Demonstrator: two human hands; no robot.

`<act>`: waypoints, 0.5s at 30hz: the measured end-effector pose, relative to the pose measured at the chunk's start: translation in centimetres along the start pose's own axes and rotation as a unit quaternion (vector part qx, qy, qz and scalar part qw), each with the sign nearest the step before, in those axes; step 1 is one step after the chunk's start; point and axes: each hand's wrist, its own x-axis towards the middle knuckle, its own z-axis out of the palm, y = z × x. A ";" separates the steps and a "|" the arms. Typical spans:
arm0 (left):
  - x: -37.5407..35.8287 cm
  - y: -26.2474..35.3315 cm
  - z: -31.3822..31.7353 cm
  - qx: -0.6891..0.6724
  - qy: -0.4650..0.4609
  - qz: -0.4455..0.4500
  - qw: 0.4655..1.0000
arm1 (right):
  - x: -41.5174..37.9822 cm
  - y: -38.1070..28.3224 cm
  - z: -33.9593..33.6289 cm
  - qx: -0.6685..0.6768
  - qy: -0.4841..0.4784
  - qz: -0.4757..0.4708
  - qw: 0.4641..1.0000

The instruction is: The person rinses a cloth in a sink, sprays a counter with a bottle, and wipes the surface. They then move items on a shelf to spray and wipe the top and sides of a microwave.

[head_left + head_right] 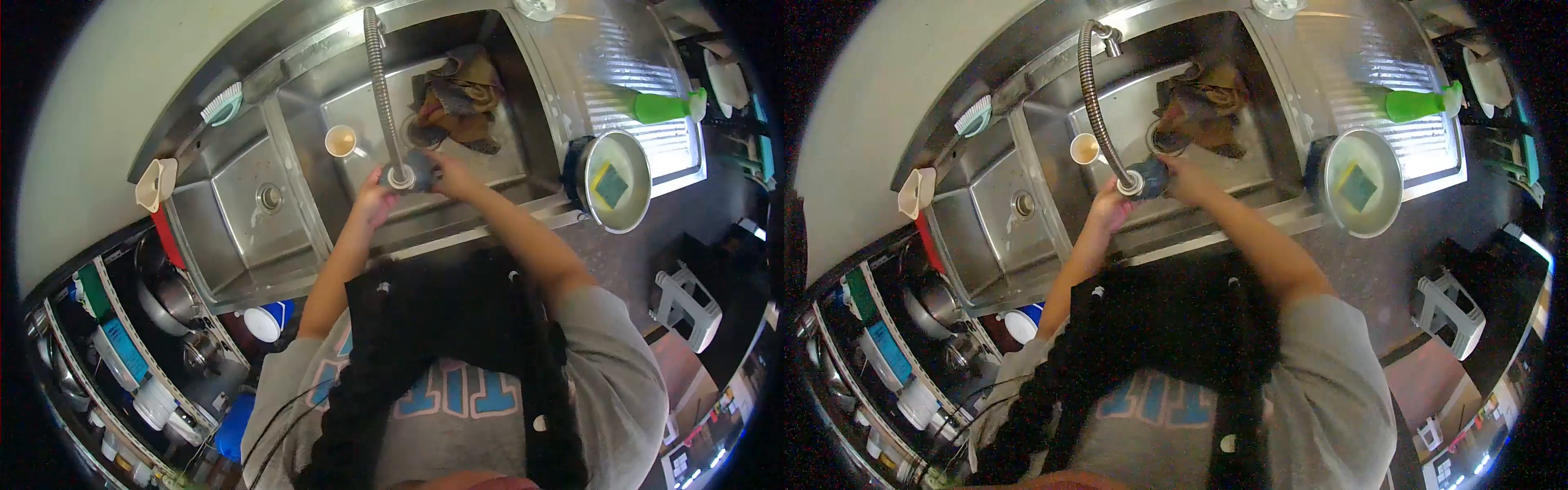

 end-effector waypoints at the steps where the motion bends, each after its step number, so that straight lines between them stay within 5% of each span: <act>1: -0.6 0.3 -0.3 -0.116 -0.030 -0.020 0.993 | 0.7 -0.7 0.5 0.003 -0.001 -0.002 1.000; 3: -2.0 1.5 0.8 -0.229 -0.054 -0.039 0.971 | 1.8 -1.7 1.5 0.112 -0.004 0.068 0.991; 6: -2.8 4.1 5.1 -0.338 0.055 -0.027 0.939 | 2.7 -3.8 1.5 0.103 0.028 0.149 0.983; 10: -1.4 3.0 6.1 -0.374 0.026 -0.028 0.927 | 3.3 -3.4 2.4 0.179 -0.025 0.116 0.977; 12: -0.5 2.6 6.7 -0.360 0.017 -0.005 0.933 | 4.1 -3.1 0.7 0.419 -0.167 0.046 0.891; 15: 0.6 3.2 8.0 -0.341 0.066 0.074 0.935 | 8.3 -4.0 -4.5 0.079 -0.112 0.036 0.990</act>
